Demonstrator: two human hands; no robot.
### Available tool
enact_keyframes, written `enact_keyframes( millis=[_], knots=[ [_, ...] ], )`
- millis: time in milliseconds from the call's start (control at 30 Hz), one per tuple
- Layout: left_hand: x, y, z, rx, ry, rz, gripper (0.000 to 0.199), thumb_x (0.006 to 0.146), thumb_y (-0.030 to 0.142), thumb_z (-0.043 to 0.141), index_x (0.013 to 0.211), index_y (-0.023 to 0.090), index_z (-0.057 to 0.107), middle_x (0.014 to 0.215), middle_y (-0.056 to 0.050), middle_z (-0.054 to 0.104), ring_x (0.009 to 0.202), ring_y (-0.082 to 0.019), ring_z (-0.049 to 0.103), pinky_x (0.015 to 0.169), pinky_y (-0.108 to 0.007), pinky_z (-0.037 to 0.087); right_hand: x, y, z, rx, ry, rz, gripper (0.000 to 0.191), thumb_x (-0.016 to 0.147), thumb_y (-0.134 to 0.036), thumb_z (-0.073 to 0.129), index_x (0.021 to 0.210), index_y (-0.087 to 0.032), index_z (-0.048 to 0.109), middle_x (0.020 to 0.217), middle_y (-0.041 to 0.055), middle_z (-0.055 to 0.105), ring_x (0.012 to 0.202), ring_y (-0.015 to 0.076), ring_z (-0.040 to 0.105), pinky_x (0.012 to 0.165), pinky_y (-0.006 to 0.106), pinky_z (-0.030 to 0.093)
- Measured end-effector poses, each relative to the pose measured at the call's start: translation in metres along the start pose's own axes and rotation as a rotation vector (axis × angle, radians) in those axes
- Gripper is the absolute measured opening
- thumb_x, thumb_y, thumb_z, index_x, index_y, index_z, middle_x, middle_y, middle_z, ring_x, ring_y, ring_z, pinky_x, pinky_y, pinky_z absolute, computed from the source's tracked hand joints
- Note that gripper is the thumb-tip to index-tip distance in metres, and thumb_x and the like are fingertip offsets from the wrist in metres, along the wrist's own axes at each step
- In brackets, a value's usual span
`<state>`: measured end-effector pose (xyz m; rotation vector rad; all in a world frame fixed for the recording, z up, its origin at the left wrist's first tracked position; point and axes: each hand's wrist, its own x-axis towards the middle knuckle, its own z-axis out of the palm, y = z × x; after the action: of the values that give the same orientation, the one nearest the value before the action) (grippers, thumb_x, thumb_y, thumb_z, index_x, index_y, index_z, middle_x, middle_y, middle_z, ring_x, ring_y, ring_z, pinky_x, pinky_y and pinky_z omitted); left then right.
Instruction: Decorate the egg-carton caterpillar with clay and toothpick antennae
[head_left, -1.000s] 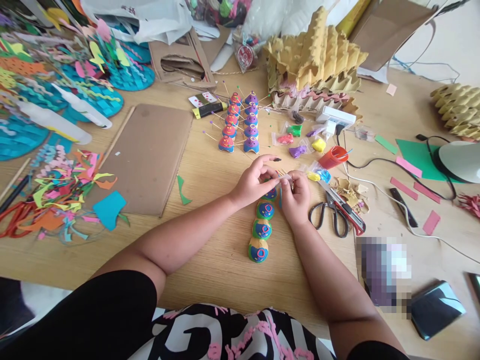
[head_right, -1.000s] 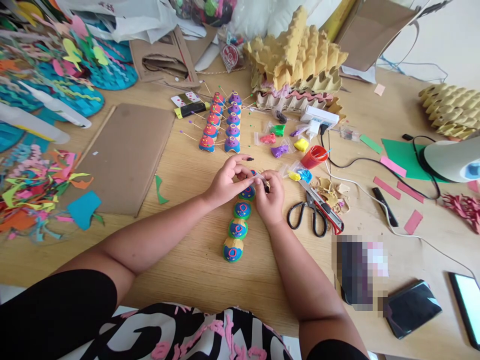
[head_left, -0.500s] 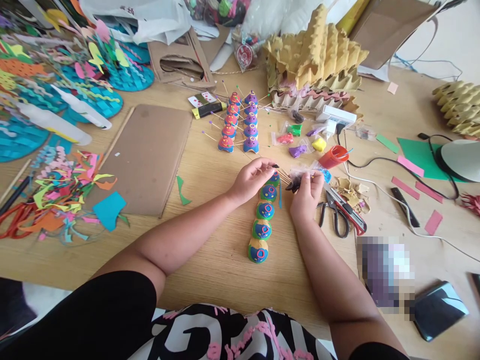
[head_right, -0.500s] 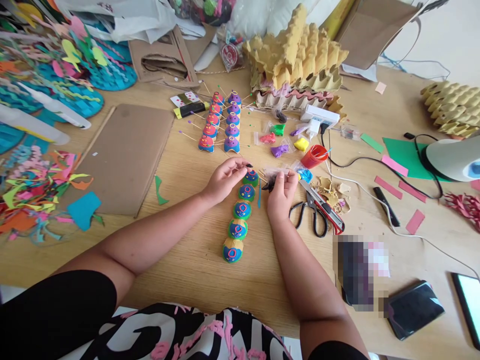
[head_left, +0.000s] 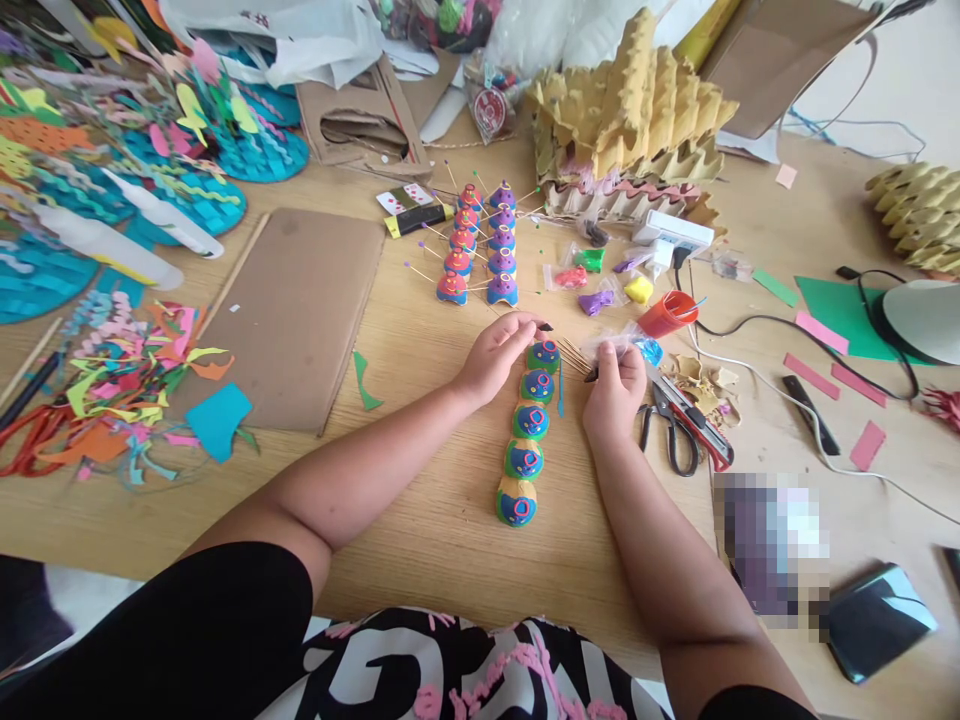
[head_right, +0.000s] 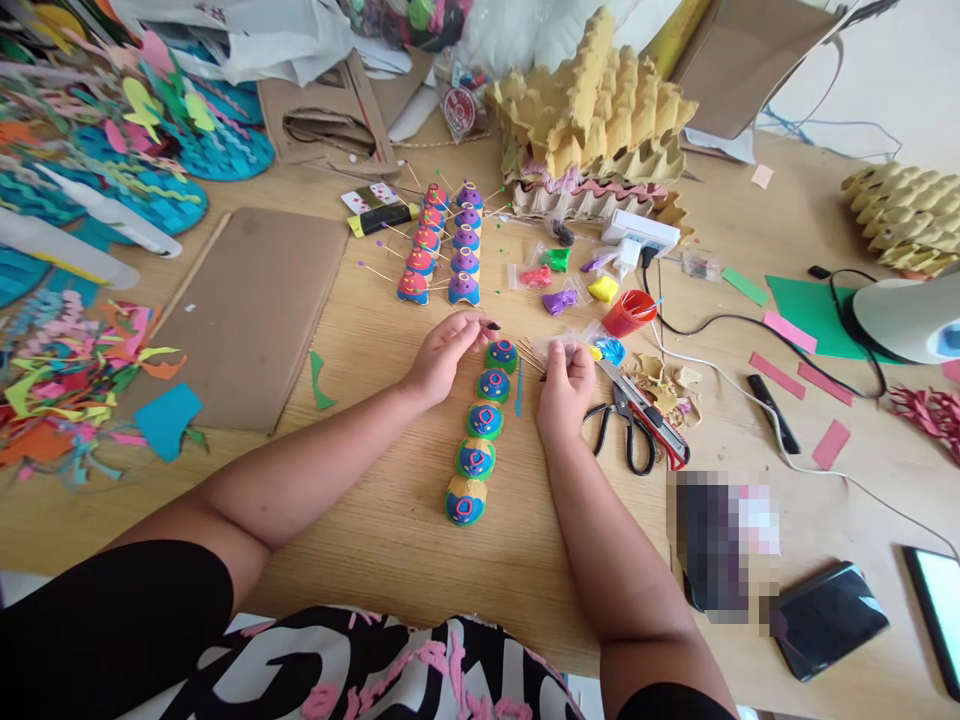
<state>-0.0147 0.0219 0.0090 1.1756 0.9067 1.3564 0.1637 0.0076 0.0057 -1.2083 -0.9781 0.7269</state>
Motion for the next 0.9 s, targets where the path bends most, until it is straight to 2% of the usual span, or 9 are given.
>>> enact_keyframes(
  millis=[100,233,333,400,500,600,700,800,900],
  knots=[
    [0.0,-0.004,-0.002,0.012,0.005,-0.014,0.052,0.098,0.068,0.055,0.108,0.021,0.077,0.099,-0.005,0.079,0.092,-0.016,0.067,0.082,-0.029,0.052,-0.001,-0.001,-0.001,-0.085,0.029,-0.078,0.044,0.089,-0.055,0.073,0.069,-0.021,0.053,0.074,-0.0044,0.049,0.074,0.0103,0.046,0.073,0.025,0.044],
    [0.001,-0.011,-0.003,0.028,0.009,-0.017,0.058,0.102,0.069,0.044,0.109,0.021,0.077,0.101,-0.006,0.08,0.093,-0.018,0.069,0.082,-0.031,0.052,0.0,-0.001,0.002,0.027,0.061,0.0,0.039,0.087,-0.054,0.075,0.074,-0.02,0.059,0.067,-0.0063,0.052,0.062,0.0074,0.044,0.061,0.022,0.041],
    [0.001,-0.012,-0.003,0.058,0.012,-0.033,0.067,0.103,0.073,0.037,0.11,0.019,0.077,0.102,-0.008,0.081,0.094,-0.019,0.07,0.082,-0.032,0.054,0.002,0.002,0.004,0.13,0.091,0.083,0.035,0.085,-0.054,0.076,0.09,-0.022,0.063,0.066,-0.0083,0.054,0.053,0.0057,0.045,0.053,0.021,0.038],
    [0.002,-0.012,-0.003,0.076,0.0,-0.035,0.072,0.103,0.074,0.033,0.111,0.018,0.078,0.103,-0.009,0.081,0.095,-0.019,0.07,0.082,-0.033,0.054,0.004,0.005,0.004,0.171,0.083,0.101,0.041,0.088,-0.055,0.072,0.116,-0.026,0.062,0.075,-0.007,0.062,0.054,0.0068,0.054,0.052,0.021,0.041],
    [0.001,-0.014,-0.005,0.098,-0.022,-0.038,0.077,0.103,0.075,0.027,0.113,0.019,0.08,0.106,-0.008,0.081,0.098,-0.019,0.069,0.084,-0.033,0.054,0.004,0.01,0.002,0.135,0.024,0.016,0.061,0.097,-0.053,0.06,0.152,-0.038,0.038,0.114,0.0031,0.072,0.084,0.0128,0.074,0.067,0.027,0.055],
    [0.001,-0.016,-0.006,0.108,-0.047,-0.056,0.084,0.103,0.075,0.02,0.114,0.019,0.081,0.113,-0.008,0.082,0.103,-0.021,0.069,0.089,-0.035,0.053,0.002,0.014,-0.002,-0.027,-0.068,-0.19,0.073,0.097,-0.053,0.061,0.161,-0.042,0.027,0.146,0.0105,0.062,0.124,0.0218,0.071,0.092,0.043,0.061],
    [0.0,-0.013,-0.006,0.117,-0.084,-0.053,0.088,0.103,0.076,0.015,0.113,0.02,0.082,0.119,-0.008,0.081,0.108,-0.022,0.068,0.094,-0.037,0.053,-0.003,0.014,-0.006,-0.271,-0.173,-0.418,0.07,0.092,-0.051,0.071,0.155,-0.039,0.043,0.165,0.0116,0.046,0.155,0.0312,0.047,0.117,0.062,0.048],
    [-0.002,-0.005,-0.004,0.163,-0.145,-0.039,0.09,0.102,0.077,0.014,0.11,0.02,0.083,0.122,-0.009,0.079,0.116,-0.024,0.068,0.097,-0.038,0.053,-0.006,0.01,-0.006,-0.46,-0.235,-0.591,0.05,0.09,-0.047,0.074,0.137,-0.035,0.061,0.172,0.0084,0.037,0.163,0.0353,0.034,0.127,0.071,0.032],
    [-0.004,0.002,-0.003,0.193,-0.189,-0.031,0.093,0.102,0.077,0.012,0.109,0.02,0.084,0.124,-0.009,0.078,0.121,-0.026,0.067,0.102,-0.039,0.052,-0.008,0.007,-0.004,-0.543,-0.251,-0.65,0.037,0.092,-0.047,0.073,0.125,-0.032,0.067,0.172,0.0067,0.036,0.164,0.0366,0.03,0.129,0.074,0.025]
  ],
)
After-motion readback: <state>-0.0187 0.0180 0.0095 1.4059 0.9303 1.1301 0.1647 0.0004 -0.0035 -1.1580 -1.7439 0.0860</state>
